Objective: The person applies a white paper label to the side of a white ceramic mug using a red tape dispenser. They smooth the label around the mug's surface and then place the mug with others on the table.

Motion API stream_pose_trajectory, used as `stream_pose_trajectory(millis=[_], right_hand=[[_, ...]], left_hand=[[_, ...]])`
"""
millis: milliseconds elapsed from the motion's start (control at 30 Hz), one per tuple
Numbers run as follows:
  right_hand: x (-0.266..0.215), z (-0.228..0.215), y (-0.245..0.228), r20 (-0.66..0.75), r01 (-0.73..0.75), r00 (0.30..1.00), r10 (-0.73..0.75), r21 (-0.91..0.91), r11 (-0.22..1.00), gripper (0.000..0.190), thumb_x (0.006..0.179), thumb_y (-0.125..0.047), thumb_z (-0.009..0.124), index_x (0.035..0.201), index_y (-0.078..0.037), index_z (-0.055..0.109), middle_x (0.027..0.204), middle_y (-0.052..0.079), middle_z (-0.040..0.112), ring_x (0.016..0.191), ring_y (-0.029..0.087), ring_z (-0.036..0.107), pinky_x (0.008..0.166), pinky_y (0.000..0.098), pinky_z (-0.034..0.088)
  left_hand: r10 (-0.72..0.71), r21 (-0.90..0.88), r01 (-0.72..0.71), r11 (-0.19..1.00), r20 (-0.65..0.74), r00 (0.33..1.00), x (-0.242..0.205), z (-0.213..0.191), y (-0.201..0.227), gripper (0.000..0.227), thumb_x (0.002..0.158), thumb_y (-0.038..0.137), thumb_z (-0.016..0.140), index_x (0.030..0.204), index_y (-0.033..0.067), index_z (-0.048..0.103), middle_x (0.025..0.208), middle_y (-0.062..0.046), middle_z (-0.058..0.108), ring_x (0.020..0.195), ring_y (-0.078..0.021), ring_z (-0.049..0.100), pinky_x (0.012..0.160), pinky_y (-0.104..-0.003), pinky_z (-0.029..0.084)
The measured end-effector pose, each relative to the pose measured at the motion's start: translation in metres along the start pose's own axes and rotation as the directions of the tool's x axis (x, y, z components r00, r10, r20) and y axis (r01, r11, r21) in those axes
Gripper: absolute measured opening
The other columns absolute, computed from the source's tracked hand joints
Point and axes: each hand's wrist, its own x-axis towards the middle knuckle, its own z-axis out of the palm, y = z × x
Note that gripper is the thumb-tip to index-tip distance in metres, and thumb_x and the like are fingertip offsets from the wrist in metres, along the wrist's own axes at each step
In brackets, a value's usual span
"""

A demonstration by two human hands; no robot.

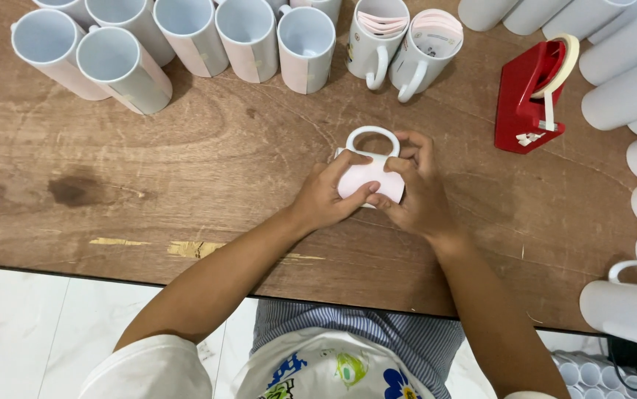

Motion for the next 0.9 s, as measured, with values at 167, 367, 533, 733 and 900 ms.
stream_pose_trajectory(millis=[167, 367, 533, 733, 900], right_hand=[[0.001, -0.007, 0.007, 0.026, 0.049, 0.998, -0.055, 0.198, 0.979, 0.084, 0.067, -0.05, 0.079, 0.122, -0.009, 0.032, 0.133, 0.029, 0.031, 0.113, 0.043, 0.05, 0.093, 0.0484, 0.042], [-0.011, 0.0, 0.023, 0.019, 0.018, 1.0, -0.025, 0.302, 0.953, 0.1, 0.061, -0.019, 0.089, 0.133, -0.001, 0.022, 0.131, 0.027, 0.031, 0.115, 0.044, 0.05, 0.097, 0.0507, 0.043], [-0.022, 0.001, 0.037, 0.035, -0.066, 0.998, 0.056, 0.429, 0.901, 0.107, 0.069, -0.016, 0.082, 0.143, 0.001, 0.008, 0.124, 0.028, 0.036, 0.107, 0.047, 0.056, 0.089, 0.0547, 0.047], [-0.016, -0.002, 0.031, 0.051, -0.105, 0.994, 0.093, 0.373, 0.922, 0.117, 0.071, -0.022, 0.083, 0.148, 0.001, -0.002, 0.12, 0.026, 0.05, 0.113, 0.039, 0.055, 0.099, 0.0471, 0.042], [-0.014, -0.006, 0.026, 0.119, -0.113, 0.989, 0.083, 0.272, 0.956, 0.101, 0.08, -0.03, 0.072, 0.15, 0.002, 0.007, 0.121, 0.027, 0.057, 0.113, 0.036, 0.056, 0.099, 0.0485, 0.039]], left_hand=[[-0.013, -0.069, 0.012, 0.998, -0.019, 1.0, 0.0, -0.002, -0.007, 0.031, 0.084, 0.018, 0.069, 0.112, 0.0072, 0.059, 0.077, -0.021, 0.066, 0.066, -0.0239, 0.063, 0.058, -0.034, 0.045], [0.054, -0.191, -0.053, 0.98, 0.002, 0.999, 0.0, -0.006, -0.011, 0.052, 0.087, 0.025, 0.069, 0.127, 0.0062, 0.044, 0.105, -0.018, 0.061, 0.101, -0.025, 0.058, 0.089, -0.042, 0.044], [0.157, -0.226, -0.133, 0.965, 0.093, 0.983, -0.002, -0.007, -0.015, 0.06, 0.085, 0.029, 0.071, 0.132, 0.007, 0.042, 0.118, -0.015, 0.058, 0.115, -0.0251, 0.054, 0.099, -0.042, 0.039], [0.289, 0.031, -0.327, 0.944, 0.396, 0.871, 0.006, -0.03, 0.008, 0.073, 0.081, 0.012, 0.065, 0.143, 0.0055, 0.027, 0.115, -0.029, 0.053, 0.108, -0.0466, 0.056, 0.095, -0.055, 0.044], [0.226, 0.03, -0.268, 0.963, 0.454, 0.862, 0.014, -0.046, 0.051, 0.053, 0.095, 0.006, 0.053, 0.141, -0.0001, 0.028, 0.121, -0.036, 0.055, 0.109, -0.0523, 0.057, 0.092, -0.06, 0.047]])
